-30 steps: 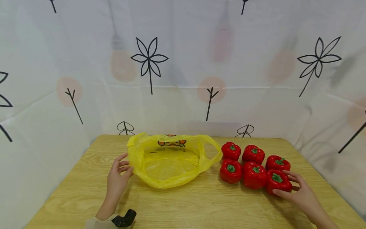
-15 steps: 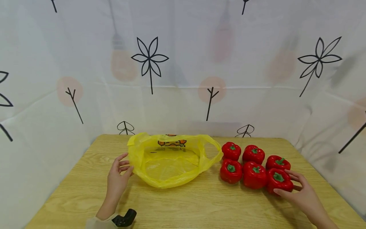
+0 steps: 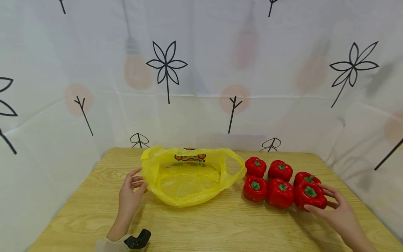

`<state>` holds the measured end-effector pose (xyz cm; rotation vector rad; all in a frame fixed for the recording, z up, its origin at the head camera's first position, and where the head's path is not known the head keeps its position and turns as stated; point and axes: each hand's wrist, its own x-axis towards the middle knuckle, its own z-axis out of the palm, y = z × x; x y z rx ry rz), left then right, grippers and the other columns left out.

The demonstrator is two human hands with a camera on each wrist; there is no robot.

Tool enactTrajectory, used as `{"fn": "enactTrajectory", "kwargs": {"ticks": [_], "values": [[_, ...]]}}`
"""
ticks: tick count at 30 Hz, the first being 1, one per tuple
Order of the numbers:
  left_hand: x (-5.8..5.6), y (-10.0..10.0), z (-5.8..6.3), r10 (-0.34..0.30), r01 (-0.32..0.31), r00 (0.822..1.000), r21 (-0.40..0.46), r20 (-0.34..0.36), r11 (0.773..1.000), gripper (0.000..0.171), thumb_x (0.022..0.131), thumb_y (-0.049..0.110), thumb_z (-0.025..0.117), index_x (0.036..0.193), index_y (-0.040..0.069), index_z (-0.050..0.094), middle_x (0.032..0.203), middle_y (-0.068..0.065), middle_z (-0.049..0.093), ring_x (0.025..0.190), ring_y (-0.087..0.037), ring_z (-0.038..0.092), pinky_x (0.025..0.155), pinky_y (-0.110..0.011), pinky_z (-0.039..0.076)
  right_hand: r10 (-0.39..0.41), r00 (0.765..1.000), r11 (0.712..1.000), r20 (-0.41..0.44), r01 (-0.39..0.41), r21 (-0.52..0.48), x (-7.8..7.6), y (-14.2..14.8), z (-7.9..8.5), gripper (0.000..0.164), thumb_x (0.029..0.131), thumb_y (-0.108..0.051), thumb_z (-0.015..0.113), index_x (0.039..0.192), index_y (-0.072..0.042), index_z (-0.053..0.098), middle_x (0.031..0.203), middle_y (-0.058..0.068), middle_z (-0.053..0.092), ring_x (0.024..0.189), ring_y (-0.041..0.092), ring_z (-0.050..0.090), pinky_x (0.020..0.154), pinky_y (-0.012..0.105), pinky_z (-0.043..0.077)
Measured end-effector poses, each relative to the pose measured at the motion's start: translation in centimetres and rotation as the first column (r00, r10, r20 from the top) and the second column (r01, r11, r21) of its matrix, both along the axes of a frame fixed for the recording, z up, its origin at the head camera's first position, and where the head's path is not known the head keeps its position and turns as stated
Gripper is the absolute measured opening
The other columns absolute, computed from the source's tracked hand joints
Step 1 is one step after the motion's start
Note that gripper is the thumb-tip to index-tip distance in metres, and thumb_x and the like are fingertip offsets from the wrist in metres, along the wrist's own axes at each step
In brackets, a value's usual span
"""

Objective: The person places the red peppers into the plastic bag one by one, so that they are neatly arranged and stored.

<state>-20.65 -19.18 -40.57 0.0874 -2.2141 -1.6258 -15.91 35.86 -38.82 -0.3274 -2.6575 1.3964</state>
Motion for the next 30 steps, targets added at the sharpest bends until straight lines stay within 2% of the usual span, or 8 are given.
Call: {"fn": "enactTrajectory", "kwargs": {"ticks": [2, 6, 11, 16, 21, 25, 30], "values": [[0.0, 0.0, 0.0, -0.001, 0.001, 1.0, -0.002, -0.004, 1.0, 0.051, 0.088, -0.003, 0.06, 0.133, 0.014, 0.045, 0.108, -0.012, 0.052, 0.091, -0.023, 0.055, 0.07, -0.028, 0.056, -0.004, 1.0, 1.0, -0.003, 0.004, 0.003, 0.0, -0.2, 0.3, 0.084, 0.083, -0.036, 0.07, 0.142, -0.002, 0.02, 0.138, 0.034, 0.02, 0.11, 0.051, 0.034, 0.061, 0.032, 0.053], [-0.1, 0.0, -0.1, 0.002, -0.002, 1.0, 0.0, -0.002, 1.0, 0.05, 0.088, -0.003, 0.06, 0.133, 0.014, 0.045, 0.108, -0.012, 0.052, 0.091, -0.022, 0.055, 0.07, -0.028, 0.056, -0.012, 1.0, 1.0, -0.022, 0.012, 0.013, 0.1, -0.3, 0.7, 0.085, 0.083, -0.035, 0.071, 0.143, -0.004, 0.02, 0.137, 0.033, 0.021, 0.109, 0.05, 0.035, 0.06, 0.03, 0.053], [-0.1, -0.1, -0.1, 0.002, -0.002, 1.0, 0.013, 0.007, 1.0, 0.05, 0.088, -0.003, 0.06, 0.133, 0.015, 0.046, 0.108, -0.012, 0.051, 0.092, -0.024, 0.055, 0.07, -0.026, 0.055, -0.021, 0.998, 0.999, -0.054, 0.022, 0.025, 0.4, -0.3, 0.8, 0.08, 0.082, -0.035, 0.072, 0.145, -0.019, 0.025, 0.134, 0.028, 0.025, 0.106, 0.044, 0.038, 0.059, 0.03, 0.052], [-0.1, -0.1, -0.2, 0.0, 0.0, 1.0, 0.015, 0.003, 1.0, 0.051, 0.088, -0.003, 0.06, 0.133, 0.015, 0.046, 0.108, -0.012, 0.052, 0.092, -0.023, 0.055, 0.069, -0.023, 0.055, -0.034, 0.996, 0.999, -0.078, 0.037, 0.039, 0.7, -0.4, 1.2, 0.075, 0.081, -0.035, 0.072, 0.142, -0.034, 0.028, 0.13, 0.022, 0.028, 0.098, 0.031, 0.041, 0.059, 0.029, 0.052], [-0.2, -0.1, -0.2, 0.002, -0.002, 1.0, 0.012, -0.004, 1.0, 0.051, 0.088, -0.003, 0.06, 0.133, 0.015, 0.046, 0.108, -0.012, 0.052, 0.091, -0.024, 0.056, 0.069, -0.024, 0.055, -0.046, 0.991, 0.997, -0.122, 0.053, 0.053, 0.8, -0.9, 1.7, 0.073, 0.08, -0.033, 0.074, 0.14, -0.033, 0.032, 0.128, 0.02, 0.031, 0.086, 0.011, 0.043, 0.058, 0.026, 0.053], [-0.1, 0.0, -0.2, 0.001, -0.001, 1.0, 0.016, -0.004, 1.0, 0.051, 0.088, -0.004, 0.06, 0.133, 0.014, 0.046, 0.107, -0.012, 0.052, 0.092, -0.026, 0.055, 0.069, -0.025, 0.055, -0.049, 0.989, 0.997, -0.138, 0.056, 0.051, 1.0, -1.3, 2.0, 0.073, 0.08, -0.033, 0.074, 0.14, -0.032, 0.032, 0.128, 0.02, 0.031, 0.085, 0.007, 0.042, 0.057, 0.025, 0.053], [-0.1, 0.0, -0.2, 0.004, -0.004, 1.0, 0.011, -0.001, 1.0, 0.051, 0.088, -0.004, 0.06, 0.133, 0.015, 0.046, 0.108, -0.012, 0.052, 0.092, -0.025, 0.055, 0.068, -0.022, 0.055, -0.025, 0.987, 0.999, -0.16, 0.031, 0.032, 1.2, -1.7, 2.3, 0.072, 0.081, -0.029, 0.074, 0.139, -0.034, 0.033, 0.125, 0.011, 0.033, 0.082, -0.002, 0.043, 0.058, 0.025, 0.053]]}}
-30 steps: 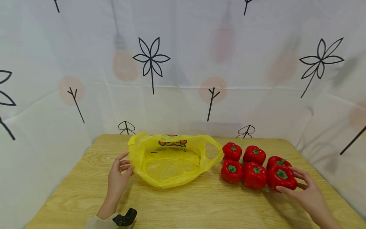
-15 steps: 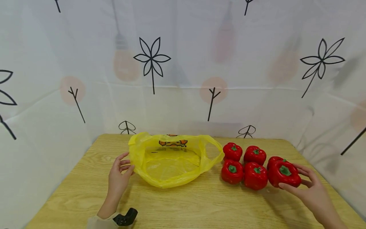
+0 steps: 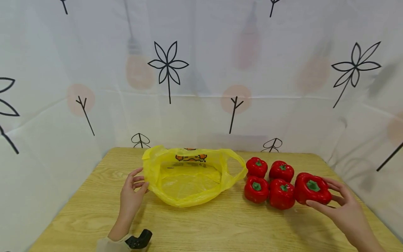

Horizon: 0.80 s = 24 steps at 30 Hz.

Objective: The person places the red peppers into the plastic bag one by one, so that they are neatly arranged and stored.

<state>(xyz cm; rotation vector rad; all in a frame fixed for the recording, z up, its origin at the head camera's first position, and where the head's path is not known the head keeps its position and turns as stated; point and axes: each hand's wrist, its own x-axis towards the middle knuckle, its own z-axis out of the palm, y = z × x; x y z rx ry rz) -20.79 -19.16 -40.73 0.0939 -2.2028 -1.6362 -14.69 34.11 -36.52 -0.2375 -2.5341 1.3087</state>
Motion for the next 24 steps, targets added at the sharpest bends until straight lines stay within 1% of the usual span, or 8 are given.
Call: {"fn": "enactTrajectory", "kwargs": {"ticks": [6, 13, 15, 18, 20, 22, 24], "values": [[0.0, 0.0, 0.0, -0.005, 0.005, 1.0, 0.003, 0.003, 1.0, 0.05, 0.088, -0.003, 0.06, 0.133, 0.015, 0.046, 0.108, -0.012, 0.051, 0.093, -0.026, 0.055, 0.068, -0.023, 0.055, 0.036, 0.999, 0.999, -0.023, -0.036, -0.007, 0.1, -0.7, 0.4, 0.072, 0.081, -0.026, 0.074, 0.14, -0.033, 0.033, 0.123, 0.004, 0.035, 0.081, -0.009, 0.047, 0.059, 0.023, 0.053], [0.0, 0.0, -0.1, -0.007, 0.008, 1.0, 0.002, -0.006, 1.0, 0.051, 0.088, -0.003, 0.06, 0.133, 0.015, 0.046, 0.108, -0.013, 0.052, 0.093, -0.027, 0.055, 0.069, -0.024, 0.055, 0.049, 0.999, 0.999, -0.019, -0.049, -0.006, -0.1, -1.9, 1.0, 0.074, 0.08, -0.029, 0.075, 0.141, -0.03, 0.033, 0.123, 0.006, 0.036, 0.081, -0.013, 0.047, 0.06, 0.022, 0.053], [0.0, 0.0, -0.1, -0.009, 0.009, 1.0, 0.004, -0.01, 1.0, 0.051, 0.088, -0.004, 0.06, 0.133, 0.015, 0.046, 0.108, -0.013, 0.052, 0.093, -0.027, 0.055, 0.069, -0.024, 0.055, 0.059, 0.998, 0.998, -0.028, -0.06, -0.011, -0.1, -2.2, 1.2, 0.074, 0.08, -0.027, 0.075, 0.14, -0.031, 0.033, 0.123, 0.003, 0.037, 0.081, -0.013, 0.047, 0.06, 0.021, 0.053], [0.0, 0.0, -0.1, -0.008, 0.008, 1.0, 0.003, -0.01, 1.0, 0.051, 0.088, -0.004, 0.06, 0.133, 0.015, 0.046, 0.108, -0.013, 0.052, 0.093, -0.027, 0.055, 0.069, -0.024, 0.055, 0.082, 0.995, 0.996, -0.05, -0.083, -0.018, -0.1, -2.6, 1.3, 0.073, 0.08, -0.023, 0.075, 0.139, -0.031, 0.034, 0.122, -0.005, 0.037, 0.084, -0.014, 0.047, 0.061, 0.019, 0.053], [0.0, 0.0, -0.1, -0.008, 0.008, 1.0, 0.002, -0.006, 1.0, 0.051, 0.088, -0.004, 0.06, 0.133, 0.015, 0.046, 0.108, -0.013, 0.052, 0.093, -0.027, 0.055, 0.069, -0.024, 0.055, 0.096, 0.994, 0.995, -0.055, -0.097, -0.023, -0.2, -2.9, 1.4, 0.072, 0.08, -0.021, 0.075, 0.139, -0.031, 0.035, 0.122, -0.008, 0.037, 0.085, -0.016, 0.046, 0.061, 0.018, 0.052], [-0.1, 0.0, -0.1, -0.007, 0.007, 1.0, -0.001, -0.002, 1.0, 0.051, 0.088, -0.004, 0.06, 0.133, 0.015, 0.046, 0.108, -0.012, 0.052, 0.093, -0.027, 0.055, 0.069, -0.025, 0.055, 0.103, 0.993, 0.994, -0.056, -0.104, -0.019, -0.3, -3.2, 1.5, 0.073, 0.08, -0.021, 0.075, 0.139, -0.029, 0.034, 0.123, -0.007, 0.037, 0.087, -0.017, 0.044, 0.062, 0.018, 0.052], [-0.1, 0.0, -0.1, -0.007, 0.007, 1.0, -0.003, -0.002, 1.0, 0.051, 0.088, -0.004, 0.06, 0.133, 0.014, 0.045, 0.108, -0.013, 0.052, 0.093, -0.027, 0.055, 0.069, -0.025, 0.055, 0.107, 0.993, 0.994, -0.048, -0.108, -0.019, -0.4, -3.5, 1.5, 0.073, 0.08, -0.023, 0.075, 0.14, -0.027, 0.034, 0.125, -0.003, 0.038, 0.087, -0.016, 0.044, 0.063, 0.019, 0.052]]}}
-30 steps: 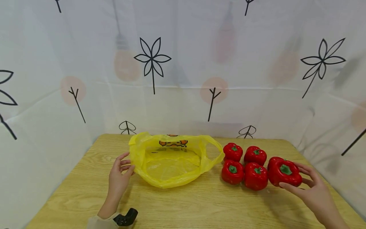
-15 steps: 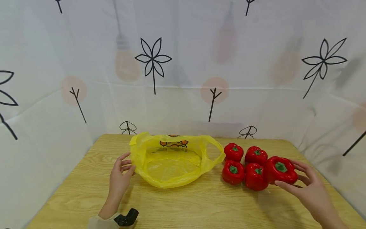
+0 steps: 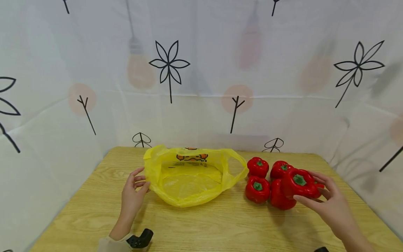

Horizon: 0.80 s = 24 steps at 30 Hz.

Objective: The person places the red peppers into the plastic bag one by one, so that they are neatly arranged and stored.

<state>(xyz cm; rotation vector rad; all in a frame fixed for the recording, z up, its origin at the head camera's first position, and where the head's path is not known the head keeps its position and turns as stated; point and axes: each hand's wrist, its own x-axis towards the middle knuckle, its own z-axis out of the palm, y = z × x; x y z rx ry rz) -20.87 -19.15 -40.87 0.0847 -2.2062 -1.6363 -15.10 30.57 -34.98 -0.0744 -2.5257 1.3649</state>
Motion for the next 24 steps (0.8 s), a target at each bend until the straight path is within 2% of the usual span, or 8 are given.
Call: {"fn": "enactTrajectory", "kwargs": {"ticks": [6, 14, 20, 24], "values": [[0.0, 0.0, 0.0, -0.001, 0.001, 1.0, 0.0, -0.005, 1.0, 0.051, 0.088, -0.004, 0.06, 0.133, 0.014, 0.045, 0.108, -0.013, 0.052, 0.093, -0.026, 0.055, 0.069, -0.024, 0.055, -0.006, 1.0, 0.999, -0.005, 0.006, 0.034, -0.5, -0.9, 0.1, 0.076, 0.079, -0.026, 0.076, 0.141, -0.018, 0.033, 0.128, 0.011, 0.038, 0.083, -0.012, 0.046, 0.062, 0.022, 0.053], [0.1, 0.1, 0.2, -0.009, 0.008, 1.0, 0.014, 0.02, 1.0, 0.051, 0.088, -0.003, 0.06, 0.133, 0.016, 0.046, 0.108, -0.012, 0.052, 0.091, -0.02, 0.055, 0.073, -0.031, 0.056, 0.049, 0.998, 0.998, -0.026, -0.049, -0.028, -0.9, -1.7, 0.0, 0.074, 0.079, -0.021, 0.076, 0.14, -0.02, 0.034, 0.126, 0.004, 0.039, 0.087, -0.011, 0.049, 0.066, 0.021, 0.053], [0.2, 0.1, 0.1, -0.007, 0.007, 1.0, 0.013, 0.015, 1.0, 0.051, 0.088, -0.003, 0.06, 0.133, 0.016, 0.046, 0.108, -0.012, 0.051, 0.091, -0.021, 0.055, 0.073, -0.034, 0.056, 0.067, 0.998, 0.997, -0.001, -0.066, -0.038, -1.2, -2.6, 0.2, 0.075, 0.08, -0.021, 0.076, 0.141, -0.016, 0.032, 0.132, 0.012, 0.036, 0.087, -0.011, 0.048, 0.066, 0.022, 0.053], [0.1, 0.0, 0.1, -0.005, 0.005, 1.0, 0.006, 0.001, 1.0, 0.051, 0.088, -0.003, 0.06, 0.133, 0.015, 0.046, 0.108, -0.012, 0.052, 0.09, -0.021, 0.055, 0.072, -0.031, 0.056, 0.073, 0.997, 0.996, 0.0, -0.073, -0.043, -1.3, -3.2, 0.2, 0.075, 0.08, -0.02, 0.075, 0.141, -0.013, 0.031, 0.133, 0.014, 0.035, 0.087, -0.011, 0.048, 0.066, 0.021, 0.053]]}}
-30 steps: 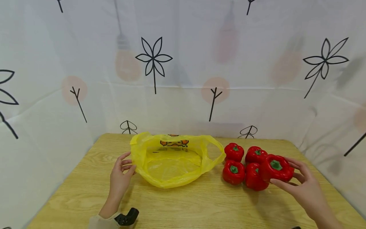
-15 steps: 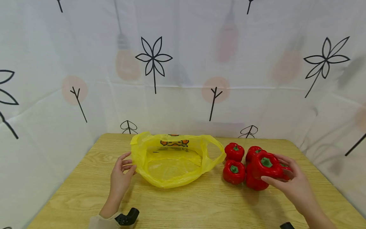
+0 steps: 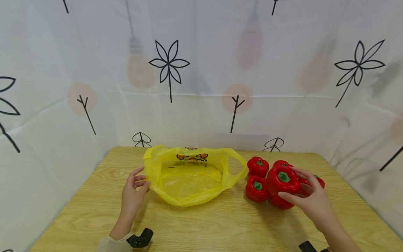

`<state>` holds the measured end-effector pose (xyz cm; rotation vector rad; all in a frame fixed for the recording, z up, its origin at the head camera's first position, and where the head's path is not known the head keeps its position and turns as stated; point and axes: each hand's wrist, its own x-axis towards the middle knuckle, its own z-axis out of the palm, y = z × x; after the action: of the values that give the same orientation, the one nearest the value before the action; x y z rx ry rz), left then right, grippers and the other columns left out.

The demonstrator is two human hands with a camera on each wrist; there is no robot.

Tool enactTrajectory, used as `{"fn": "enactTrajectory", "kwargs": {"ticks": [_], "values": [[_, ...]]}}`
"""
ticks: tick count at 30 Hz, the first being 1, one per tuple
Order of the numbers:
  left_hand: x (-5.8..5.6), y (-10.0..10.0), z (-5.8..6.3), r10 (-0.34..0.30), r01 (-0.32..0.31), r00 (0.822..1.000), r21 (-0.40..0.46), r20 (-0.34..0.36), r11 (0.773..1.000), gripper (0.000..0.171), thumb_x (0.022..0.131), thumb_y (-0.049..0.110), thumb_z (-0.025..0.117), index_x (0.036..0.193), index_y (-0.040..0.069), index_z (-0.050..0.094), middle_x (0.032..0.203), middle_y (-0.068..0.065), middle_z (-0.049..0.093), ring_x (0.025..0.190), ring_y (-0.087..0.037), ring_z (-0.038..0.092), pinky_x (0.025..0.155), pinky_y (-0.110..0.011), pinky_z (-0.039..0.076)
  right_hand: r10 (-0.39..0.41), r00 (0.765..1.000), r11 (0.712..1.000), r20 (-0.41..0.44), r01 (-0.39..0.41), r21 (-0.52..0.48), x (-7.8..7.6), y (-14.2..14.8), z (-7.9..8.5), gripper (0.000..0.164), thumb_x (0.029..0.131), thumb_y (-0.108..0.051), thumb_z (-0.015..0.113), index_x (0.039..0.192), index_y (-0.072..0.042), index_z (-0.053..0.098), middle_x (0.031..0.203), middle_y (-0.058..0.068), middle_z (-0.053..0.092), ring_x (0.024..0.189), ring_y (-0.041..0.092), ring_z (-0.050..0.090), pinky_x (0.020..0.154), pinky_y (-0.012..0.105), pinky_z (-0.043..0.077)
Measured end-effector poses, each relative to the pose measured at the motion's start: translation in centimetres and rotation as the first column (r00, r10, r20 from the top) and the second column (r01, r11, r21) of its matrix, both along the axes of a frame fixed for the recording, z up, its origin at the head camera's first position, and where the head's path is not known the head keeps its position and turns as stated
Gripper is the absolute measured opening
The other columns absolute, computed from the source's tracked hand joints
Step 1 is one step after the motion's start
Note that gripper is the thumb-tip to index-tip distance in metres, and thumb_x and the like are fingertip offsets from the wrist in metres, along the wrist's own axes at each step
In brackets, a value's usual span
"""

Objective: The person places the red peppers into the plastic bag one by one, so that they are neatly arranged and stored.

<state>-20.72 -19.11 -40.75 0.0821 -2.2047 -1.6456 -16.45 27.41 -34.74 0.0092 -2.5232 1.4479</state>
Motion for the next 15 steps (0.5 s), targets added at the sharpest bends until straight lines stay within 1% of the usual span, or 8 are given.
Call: {"fn": "enactTrajectory", "kwargs": {"ticks": [5, 8, 11, 13, 15], "values": [[0.0, 0.0, -0.1, 0.002, -0.002, 1.0, -0.014, -0.013, 1.0, 0.051, 0.088, -0.004, 0.06, 0.133, 0.014, 0.046, 0.107, -0.012, 0.052, 0.09, -0.021, 0.056, 0.069, -0.025, 0.055, 0.013, 1.0, 1.0, 0.013, -0.013, -0.001, -0.2, -0.8, 0.2, 0.077, 0.08, -0.022, 0.075, 0.142, -0.011, 0.029, 0.135, 0.015, 0.035, 0.087, -0.01, 0.047, 0.066, 0.022, 0.053], [0.0, 0.0, -0.1, 0.002, -0.003, 1.0, -0.019, -0.015, 1.0, 0.051, 0.088, -0.004, 0.06, 0.133, 0.014, 0.046, 0.107, -0.012, 0.052, 0.09, -0.023, 0.055, 0.068, -0.022, 0.054, 0.023, 0.999, 1.0, 0.024, -0.023, -0.014, -0.3, -1.1, 0.3, 0.078, 0.08, -0.023, 0.075, 0.142, -0.012, 0.029, 0.137, 0.015, 0.033, 0.091, -0.008, 0.048, 0.067, 0.023, 0.053], [-0.1, 0.0, -0.1, 0.002, -0.003, 1.0, -0.018, -0.012, 1.0, 0.051, 0.088, -0.003, 0.06, 0.133, 0.015, 0.046, 0.107, -0.012, 0.052, 0.091, -0.023, 0.055, 0.068, -0.022, 0.054, 0.028, 0.999, 0.999, 0.038, -0.027, -0.032, -0.5, -1.5, 0.4, 0.08, 0.08, -0.024, 0.075, 0.143, -0.013, 0.028, 0.139, 0.016, 0.03, 0.105, 0.011, 0.05, 0.069, 0.025, 0.054], [-0.1, 0.0, -0.1, 0.002, -0.002, 1.0, -0.014, -0.009, 1.0, 0.051, 0.088, -0.003, 0.06, 0.133, 0.015, 0.046, 0.107, -0.012, 0.052, 0.091, -0.023, 0.055, 0.068, -0.022, 0.054, 0.027, 0.999, 0.999, 0.047, -0.026, -0.035, -0.5, -1.9, 0.5, 0.081, 0.079, -0.026, 0.076, 0.143, -0.014, 0.028, 0.14, 0.018, 0.029, 0.113, 0.027, 0.046, 0.071, 0.029, 0.055], [-0.1, 0.0, -0.1, 0.0, 0.0, 1.0, -0.008, -0.007, 1.0, 0.051, 0.088, -0.003, 0.06, 0.133, 0.015, 0.046, 0.108, -0.012, 0.052, 0.091, -0.022, 0.055, 0.069, -0.023, 0.055, 0.029, 0.998, 0.999, 0.05, -0.028, -0.036, -0.6, -2.2, 0.6, 0.082, 0.078, -0.028, 0.076, 0.143, -0.014, 0.028, 0.141, 0.019, 0.029, 0.116, 0.04, 0.04, 0.071, 0.031, 0.055]]}}
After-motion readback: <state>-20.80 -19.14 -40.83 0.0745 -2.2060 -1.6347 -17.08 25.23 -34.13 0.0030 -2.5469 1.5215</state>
